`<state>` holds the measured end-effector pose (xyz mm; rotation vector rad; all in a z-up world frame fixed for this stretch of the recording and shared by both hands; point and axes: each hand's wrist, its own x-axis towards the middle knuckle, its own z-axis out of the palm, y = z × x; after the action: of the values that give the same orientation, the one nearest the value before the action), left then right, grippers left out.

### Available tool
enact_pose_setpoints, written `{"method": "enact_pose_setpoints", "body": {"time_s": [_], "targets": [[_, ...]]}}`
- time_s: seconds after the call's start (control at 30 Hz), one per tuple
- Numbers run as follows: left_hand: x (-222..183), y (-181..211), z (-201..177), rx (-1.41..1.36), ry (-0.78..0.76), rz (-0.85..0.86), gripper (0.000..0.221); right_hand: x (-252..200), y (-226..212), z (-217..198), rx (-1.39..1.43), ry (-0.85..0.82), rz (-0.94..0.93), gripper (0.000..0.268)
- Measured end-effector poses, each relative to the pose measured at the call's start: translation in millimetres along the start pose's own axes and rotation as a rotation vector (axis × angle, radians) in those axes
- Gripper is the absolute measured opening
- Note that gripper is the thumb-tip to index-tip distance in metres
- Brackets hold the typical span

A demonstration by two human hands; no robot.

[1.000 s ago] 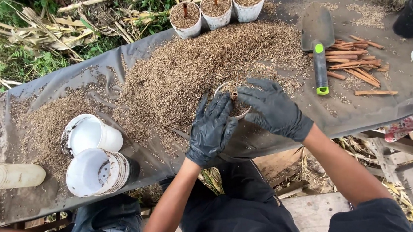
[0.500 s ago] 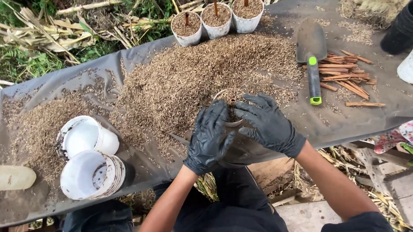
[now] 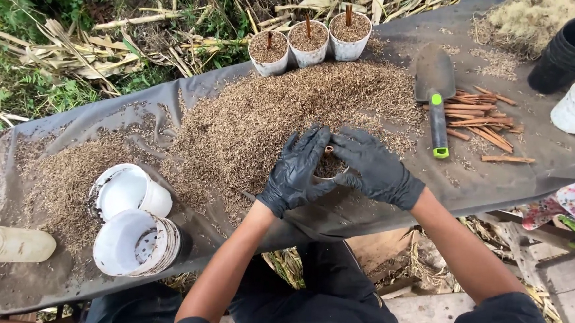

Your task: Filling small plastic pots with soil, adjusting the soil with a stick, and spraying with water.

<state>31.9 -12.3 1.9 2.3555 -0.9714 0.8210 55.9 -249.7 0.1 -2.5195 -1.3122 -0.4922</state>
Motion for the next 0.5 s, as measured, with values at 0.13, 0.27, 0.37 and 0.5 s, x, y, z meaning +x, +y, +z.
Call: {"method": "enact_pose_setpoints", "body": {"time_s": [0.13,0.27,0.37,0.5], "targets": [[-11.0,-8.1,12.9,0.09,-0.063,0.012,0.106,-5.0,-13.2,-8.7,-0.114,0.007,0.077,0.07],[-20.4,0.2,0.4,0.136,-0.061,0.022,0.094,-11.3,-30.6,-16.0,-0.167,0.024,0.084,0.076],[-26.7,3.1,-0.2,0.17,-0.047,0.009,0.084,-12.8,-42.4,-20.4,-0.244,-0.013,0.098,0.076],[-27.4,11.0,-15.4,0.155,-0.076,0.017,0.078,-10.9,-43.8,-21.5,-0.278,0.006,0.065,0.076]]}}
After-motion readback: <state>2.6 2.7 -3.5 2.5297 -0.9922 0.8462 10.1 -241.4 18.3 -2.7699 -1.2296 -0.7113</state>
